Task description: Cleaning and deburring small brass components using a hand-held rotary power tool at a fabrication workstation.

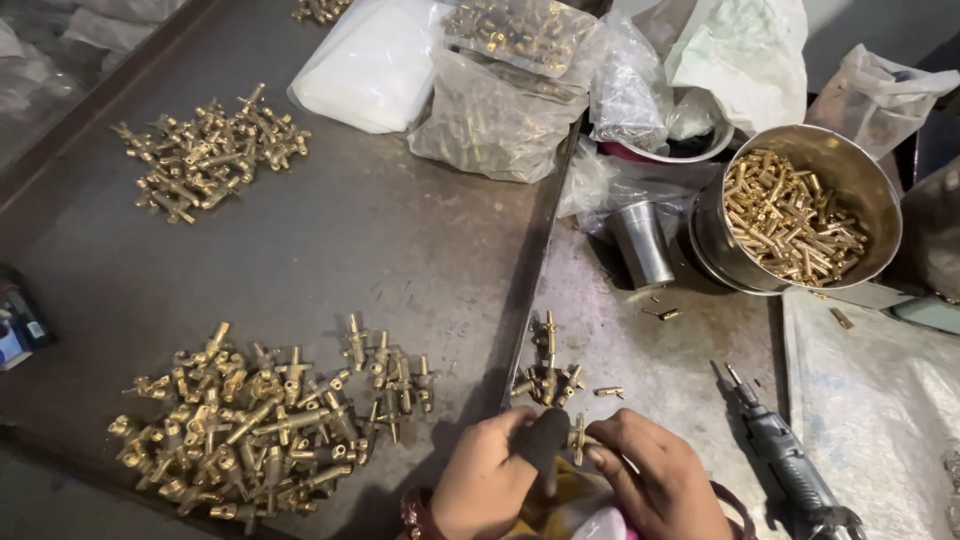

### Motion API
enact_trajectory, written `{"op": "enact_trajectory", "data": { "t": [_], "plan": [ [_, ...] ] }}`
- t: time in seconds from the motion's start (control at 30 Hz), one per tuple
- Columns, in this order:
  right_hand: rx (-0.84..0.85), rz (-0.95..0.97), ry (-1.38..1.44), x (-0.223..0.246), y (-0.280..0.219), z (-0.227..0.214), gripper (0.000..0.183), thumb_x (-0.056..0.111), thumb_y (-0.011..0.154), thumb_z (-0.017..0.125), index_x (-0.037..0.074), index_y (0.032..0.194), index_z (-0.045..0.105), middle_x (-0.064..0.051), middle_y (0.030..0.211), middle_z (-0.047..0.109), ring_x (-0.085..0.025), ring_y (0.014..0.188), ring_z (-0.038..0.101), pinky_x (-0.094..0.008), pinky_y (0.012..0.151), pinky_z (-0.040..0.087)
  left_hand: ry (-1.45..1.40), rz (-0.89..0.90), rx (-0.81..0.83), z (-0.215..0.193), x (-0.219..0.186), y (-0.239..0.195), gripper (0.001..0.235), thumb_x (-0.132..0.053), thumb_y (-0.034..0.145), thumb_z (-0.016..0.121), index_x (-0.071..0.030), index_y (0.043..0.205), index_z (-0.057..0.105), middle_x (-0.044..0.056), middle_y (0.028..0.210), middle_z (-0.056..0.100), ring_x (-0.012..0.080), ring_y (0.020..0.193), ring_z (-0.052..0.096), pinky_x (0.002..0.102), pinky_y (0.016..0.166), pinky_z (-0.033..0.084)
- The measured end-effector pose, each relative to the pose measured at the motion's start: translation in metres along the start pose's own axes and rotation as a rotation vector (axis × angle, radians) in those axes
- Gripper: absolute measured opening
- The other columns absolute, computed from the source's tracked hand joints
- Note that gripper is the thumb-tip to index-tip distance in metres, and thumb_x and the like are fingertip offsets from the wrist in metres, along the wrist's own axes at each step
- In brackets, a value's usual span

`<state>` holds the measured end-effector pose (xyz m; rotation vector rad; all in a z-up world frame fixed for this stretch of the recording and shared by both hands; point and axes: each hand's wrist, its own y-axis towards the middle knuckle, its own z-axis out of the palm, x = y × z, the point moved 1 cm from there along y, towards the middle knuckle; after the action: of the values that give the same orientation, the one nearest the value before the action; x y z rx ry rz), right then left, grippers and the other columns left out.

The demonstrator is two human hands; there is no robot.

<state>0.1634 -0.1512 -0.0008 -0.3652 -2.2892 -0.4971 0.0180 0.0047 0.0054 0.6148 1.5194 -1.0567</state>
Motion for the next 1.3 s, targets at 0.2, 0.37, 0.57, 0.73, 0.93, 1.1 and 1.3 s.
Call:
{"op": "enact_trajectory", "data": {
  "t": [0.2,0.37,0.57,0.73,0.93,1.1,1.3],
  "plan": [
    [0.032,0.204,0.225,-0.008,-0.004,0.002,0.016,0.017,0.093,0.066,0.003,0.099,0.072,-0.006,0.08,0.069,-0.017,0.076,0.071,-0.03,0.07,0.055,-0.362,0.083,0.135,0.002,0.021,0.001,0.039,0.004,0.089,0.057,0.002,0.128,0.061,0.006,0.099,0.07,0.01,0.088,0.067,0.026,0.079,0.056],
    [0.064,0.508,0.586,-0.028,-0.014,0.01,0.022,0.02,0.097,0.063,-0.001,0.089,0.07,-0.006,0.073,0.065,-0.013,0.07,0.06,-0.029,0.064,0.05,-0.274,0.087,0.142,-0.001,-0.001,-0.004,0.044,0.004,0.089,0.057,0.001,0.133,0.06,0.008,0.1,0.073,0.0093,0.092,0.07,0.025,0.083,0.058],
    [0.025,0.657,0.858,-0.036,-0.018,0.015,0.029,0.023,0.098,0.062,-0.004,0.087,0.067,-0.004,0.069,0.057,-0.013,0.063,0.051,-0.029,0.057,0.041,-0.019,0.191,0.083,-0.001,-0.015,-0.007,0.042,-0.002,0.091,0.065,-0.002,0.132,0.064,0.008,0.099,0.076,0.0058,0.089,0.068,0.024,0.078,0.058],
    [0.078,0.678,0.964,-0.035,-0.014,0.014,0.032,0.026,0.099,0.061,-0.003,0.087,0.065,-0.002,0.069,0.053,-0.013,0.061,0.047,-0.029,0.055,0.038,0.067,0.222,0.056,-0.004,-0.008,-0.007,0.042,-0.005,0.09,0.068,-0.004,0.132,0.065,0.006,0.097,0.078,0.0053,0.088,0.071,0.022,0.077,0.059],
    [0.053,0.788,0.931,-0.035,-0.009,0.007,0.029,0.025,0.096,0.06,-0.003,0.093,0.068,-0.004,0.072,0.059,-0.013,0.062,0.049,-0.029,0.056,0.038,-0.115,0.147,0.086,-0.005,-0.004,-0.009,0.082,0.009,0.073,0.052,-0.013,0.152,0.06,0.005,0.099,0.075,0.003,0.066,0.058,0.016,0.054,0.045],
    [-0.296,0.846,0.887,-0.067,-0.008,-0.025,0.035,0.027,0.095,0.062,-0.007,0.093,0.071,-0.012,0.068,0.06,-0.024,0.06,0.059,-0.036,0.057,0.046,0.095,-0.068,-0.004,-0.013,0.003,-0.004,0.07,0.009,0.071,0.055,-0.017,0.133,0.071,0.003,0.096,0.08,0.0021,0.057,0.058,0.017,0.056,0.047],
    [-0.869,0.777,0.275,-0.112,-0.034,-0.141,0.031,0.024,0.11,0.05,-0.001,0.108,0.068,-0.011,0.085,0.069,-0.023,0.077,0.067,-0.034,0.073,0.051,0.006,0.247,0.216,-0.019,0.092,0.02,0.05,0.001,0.082,0.068,-0.011,0.131,0.069,0.005,0.116,0.078,0.0032,0.106,0.069,0.02,0.091,0.053]
  ]
}}
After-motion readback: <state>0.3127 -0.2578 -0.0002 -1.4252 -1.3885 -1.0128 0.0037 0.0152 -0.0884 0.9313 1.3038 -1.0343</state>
